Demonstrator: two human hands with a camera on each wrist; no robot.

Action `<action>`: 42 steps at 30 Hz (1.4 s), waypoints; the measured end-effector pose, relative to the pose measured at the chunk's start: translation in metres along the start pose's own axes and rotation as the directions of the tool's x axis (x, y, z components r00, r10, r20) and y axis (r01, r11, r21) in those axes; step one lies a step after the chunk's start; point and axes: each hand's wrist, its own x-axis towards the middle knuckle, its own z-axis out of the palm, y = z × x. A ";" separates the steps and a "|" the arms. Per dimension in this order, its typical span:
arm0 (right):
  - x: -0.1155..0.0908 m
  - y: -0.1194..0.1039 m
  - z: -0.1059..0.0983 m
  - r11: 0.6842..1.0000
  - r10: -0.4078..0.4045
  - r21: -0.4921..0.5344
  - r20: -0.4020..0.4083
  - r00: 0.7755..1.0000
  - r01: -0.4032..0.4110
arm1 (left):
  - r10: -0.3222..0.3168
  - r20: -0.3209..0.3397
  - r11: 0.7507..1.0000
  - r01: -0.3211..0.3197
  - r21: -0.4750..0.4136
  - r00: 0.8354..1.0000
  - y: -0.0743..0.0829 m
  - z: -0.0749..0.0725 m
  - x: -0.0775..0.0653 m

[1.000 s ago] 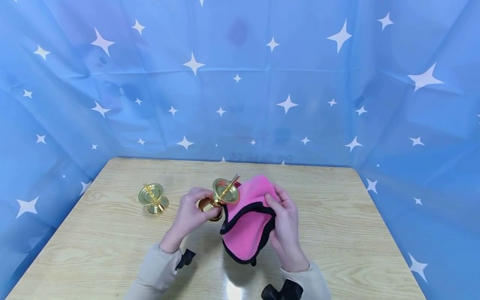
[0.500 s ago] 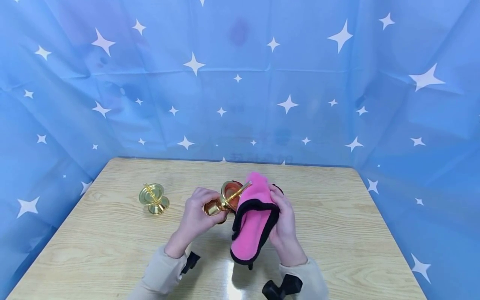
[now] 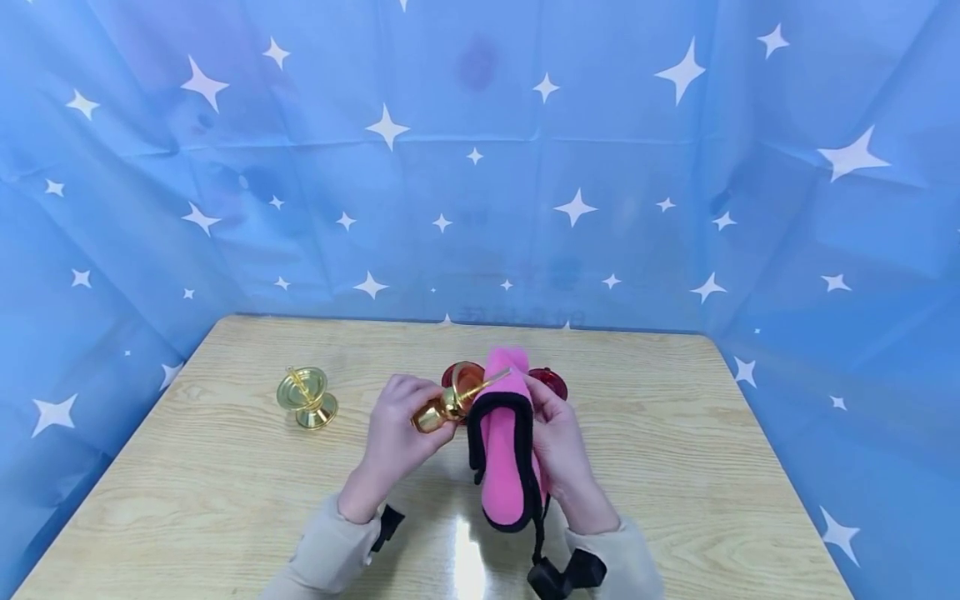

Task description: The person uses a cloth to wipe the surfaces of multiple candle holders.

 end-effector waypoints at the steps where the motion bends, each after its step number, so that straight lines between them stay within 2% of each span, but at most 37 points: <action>1: 0.000 0.001 0.002 0.997 -0.029 -0.066 -0.041 0.999 0.026 | 0.022 -0.014 1.000 -0.021 0.018 1.000 0.001 0.001 0.001; 4: 0.001 0.003 0.009 0.967 -0.115 -0.242 -0.128 0.985 0.081 | 0.080 -0.051 0.994 -0.076 0.076 0.995 0.005 0.003 0.001; 7: 0.001 0.004 0.014 0.941 -0.184 -0.315 -0.163 0.969 0.126 | 0.159 -0.088 0.977 -0.144 0.154 0.983 0.007 0.004 0.002; 12: 0.000 0.003 0.022 0.932 -0.229 -0.337 -0.263 0.937 0.133 | 0.268 -0.120 0.937 -0.230 0.265 0.956 0.013 0.006 0.002; 15: 0.001 0.004 0.027 0.953 -0.215 -0.280 -0.345 0.914 0.118 | 0.294 -0.113 0.924 -0.251 0.289 0.949 0.016 0.009 0.000; 18: 0.002 0.006 0.031 0.979 -0.172 -0.174 -0.409 0.896 0.108 | 0.294 -0.109 0.925 -0.254 0.283 0.949 0.017 0.011 -0.002; 21: 0.003 0.007 0.034 0.989 -0.142 -0.108 -0.441 0.886 0.105 | 0.275 -0.112 0.936 -0.239 0.260 0.955 0.017 0.012 -0.003; 26: 0.005 0.006 0.035 0.992 -0.122 -0.076 -0.459 0.880 0.098 | 0.248 -0.106 0.947 -0.217 0.237 0.963 0.014 0.012 0.000; 36: 0.005 -0.001 0.030 0.993 -0.108 -0.083 -0.468 0.877 0.078 | 0.245 -0.112 0.950 -0.216 0.224 0.963 0.014 0.013 0.004; 42: 0.004 -0.004 0.027 0.992 -0.125 -0.080 -0.462 0.878 0.099 | 0.235 -0.115 0.956 -0.208 0.207 0.965 0.015 0.015 0.005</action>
